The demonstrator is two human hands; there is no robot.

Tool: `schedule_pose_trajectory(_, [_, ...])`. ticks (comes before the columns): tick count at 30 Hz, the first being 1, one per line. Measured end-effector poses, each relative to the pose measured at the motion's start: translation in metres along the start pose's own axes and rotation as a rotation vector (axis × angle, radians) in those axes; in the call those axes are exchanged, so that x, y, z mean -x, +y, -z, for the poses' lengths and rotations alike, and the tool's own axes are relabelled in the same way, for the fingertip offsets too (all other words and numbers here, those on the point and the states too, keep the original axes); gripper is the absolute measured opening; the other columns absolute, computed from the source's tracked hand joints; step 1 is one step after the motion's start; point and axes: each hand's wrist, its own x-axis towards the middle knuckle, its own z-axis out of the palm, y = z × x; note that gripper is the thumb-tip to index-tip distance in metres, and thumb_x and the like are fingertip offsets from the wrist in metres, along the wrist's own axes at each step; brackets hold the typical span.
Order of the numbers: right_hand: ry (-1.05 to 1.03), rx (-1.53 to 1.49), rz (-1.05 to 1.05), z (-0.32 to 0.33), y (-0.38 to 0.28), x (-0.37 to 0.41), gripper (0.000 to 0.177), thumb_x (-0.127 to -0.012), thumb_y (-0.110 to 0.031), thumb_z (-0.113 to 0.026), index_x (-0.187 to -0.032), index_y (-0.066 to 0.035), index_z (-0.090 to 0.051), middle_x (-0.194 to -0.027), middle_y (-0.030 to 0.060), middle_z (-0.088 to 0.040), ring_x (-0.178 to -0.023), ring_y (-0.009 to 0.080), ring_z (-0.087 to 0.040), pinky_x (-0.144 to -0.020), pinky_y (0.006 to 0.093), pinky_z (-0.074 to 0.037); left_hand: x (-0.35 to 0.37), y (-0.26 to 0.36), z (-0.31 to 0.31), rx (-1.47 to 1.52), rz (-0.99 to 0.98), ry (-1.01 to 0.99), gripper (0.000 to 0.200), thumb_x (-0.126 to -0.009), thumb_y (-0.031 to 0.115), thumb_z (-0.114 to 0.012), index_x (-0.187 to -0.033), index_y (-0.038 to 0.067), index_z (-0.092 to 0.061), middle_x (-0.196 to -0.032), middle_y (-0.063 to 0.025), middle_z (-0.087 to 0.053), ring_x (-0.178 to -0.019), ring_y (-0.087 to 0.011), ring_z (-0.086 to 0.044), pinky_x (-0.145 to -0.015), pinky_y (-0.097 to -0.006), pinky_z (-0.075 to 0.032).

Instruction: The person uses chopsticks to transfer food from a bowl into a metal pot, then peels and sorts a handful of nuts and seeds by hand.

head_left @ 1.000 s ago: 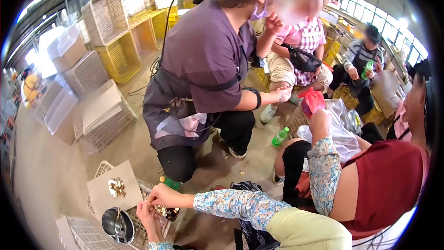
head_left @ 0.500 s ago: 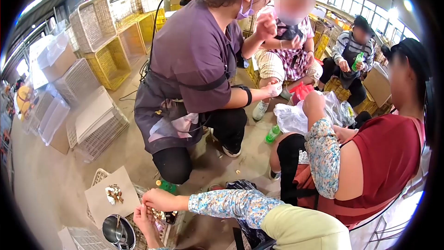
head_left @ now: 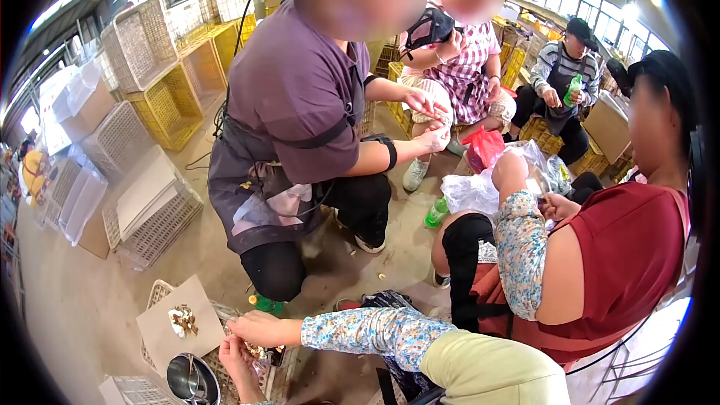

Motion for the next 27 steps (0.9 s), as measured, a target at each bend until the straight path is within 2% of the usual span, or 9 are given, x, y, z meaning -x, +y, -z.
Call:
schedule_pose_trajectory(4, [-0.054,0.072,0.030,0.000,0.004,0.002,0.012,-0.079,-0.007,-0.052,-0.088,0.001,-0.052,-0.079,0.0182,-0.061,-0.076,0.0352,-0.062,-0.063,0.0418,-0.048,-0.006,-0.012,0.005,-0.011,-0.021,0.011,0.015,-0.091,0.016,-0.053,-0.079,0.008,-0.053,-0.059,0.0024,-0.050,-0.037,-0.0025,-0.031,-0.032,-0.0170,-0.019])
schedule_pose_trajectory(6, [-0.088,0.071,0.007,-0.003,0.006,0.002,0.013,-0.080,-0.008,-0.053,-0.089,0.001,-0.052,-0.089,0.0183,-0.058,-0.082,0.0347,-0.061,-0.067,0.0409,-0.048,-0.003,-0.014,0.008,-0.040,-0.029,-0.051,0.013,-0.091,0.017,-0.055,-0.084,0.006,-0.054,-0.062,0.0023,-0.053,-0.042,-0.0018,-0.036,-0.036,-0.0166,-0.025])
schedule_pose_trajectory(13, [0.026,-0.067,-0.026,0.029,-0.011,-0.010,0.009,-0.079,-0.008,-0.057,-0.085,-0.002,-0.056,-0.085,0.0156,-0.058,-0.077,0.0345,-0.059,-0.067,0.0416,-0.046,-0.014,-0.022,0.014,-0.018,-0.063,0.097,0.008,-0.083,0.007,-0.062,-0.088,0.004,-0.056,-0.065,0.0024,-0.053,-0.048,-0.0030,-0.044,-0.041,-0.0161,-0.032])
schedule_pose_trajectory(16, [0.248,-0.237,0.077,0.050,-0.009,-0.019,0.007,-0.078,-0.009,-0.057,-0.080,-0.002,-0.059,-0.081,0.0160,-0.058,-0.079,0.0354,-0.057,-0.068,0.0414,-0.046,-0.011,-0.015,0.022,-0.020,0.041,0.077,0.012,-0.084,0.007,-0.058,-0.095,0.000,-0.059,-0.064,0.0018,-0.052,-0.044,-0.0030,-0.038,-0.036,-0.0169,-0.025])
schedule_pose_trajectory(18, [0.299,-0.227,0.088,0.070,-0.008,-0.020,0.009,-0.080,-0.010,-0.058,-0.083,-0.002,-0.061,-0.081,0.0144,-0.059,-0.077,0.0322,-0.059,-0.068,0.0381,-0.047,-0.015,-0.018,0.029,0.012,0.092,0.037,0.019,-0.087,0.009,-0.053,-0.102,-0.001,-0.060,-0.064,0.0015,-0.049,-0.041,-0.0031,-0.031,-0.033,-0.0182,-0.018])
schedule_pose_trajectory(20, [0.322,-0.218,0.087,0.084,-0.007,-0.021,0.010,-0.081,-0.010,-0.059,-0.087,-0.002,-0.063,-0.080,0.0126,-0.060,-0.072,0.0294,-0.060,-0.065,0.0358,-0.048,-0.014,-0.017,0.023,0.035,0.099,0.076,0.020,-0.088,0.009,-0.051,-0.102,-0.001,-0.060,-0.064,0.0015,-0.048,-0.041,-0.0031,-0.031,-0.033,-0.0181,-0.018])
schedule_pose_trajectory(24, [0.037,-0.360,0.054,0.115,-0.030,-0.013,0.015,-0.080,-0.008,-0.062,-0.093,-0.002,-0.065,-0.086,0.0123,-0.064,-0.072,0.0193,-0.063,-0.065,0.0294,-0.048,-0.011,-0.013,0.014,0.062,0.110,0.109,0.022,-0.089,0.009,-0.047,-0.105,-0.001,-0.058,-0.065,0.0012,-0.044,-0.042,-0.0047,-0.031,-0.034,-0.0182,-0.020])
schedule_pose_trajectory(26, [-0.303,-0.702,0.179,0.136,-0.061,-0.001,0.013,-0.082,-0.008,-0.063,-0.093,-0.001,-0.065,-0.088,0.0104,-0.066,-0.072,0.0144,-0.063,-0.063,0.0260,-0.047,-0.014,-0.015,0.014,0.083,0.164,0.105,0.025,-0.090,0.009,-0.047,-0.112,0.002,-0.055,-0.066,0.0000,-0.043,-0.044,-0.0068,-0.034,-0.035,-0.0189,-0.022])
schedule_pose_trajectory(27, [-0.309,-0.707,0.177,0.147,-0.077,0.007,0.013,-0.082,-0.008,-0.063,-0.093,-0.001,-0.065,-0.088,0.0104,-0.066,-0.072,0.0144,-0.063,-0.063,0.0260,-0.047,-0.010,-0.017,0.015,0.084,0.167,0.111,0.025,-0.090,0.009,-0.047,-0.112,0.002,-0.055,-0.066,0.0000,-0.043,-0.044,-0.0068,-0.034,-0.035,-0.0189,-0.022])
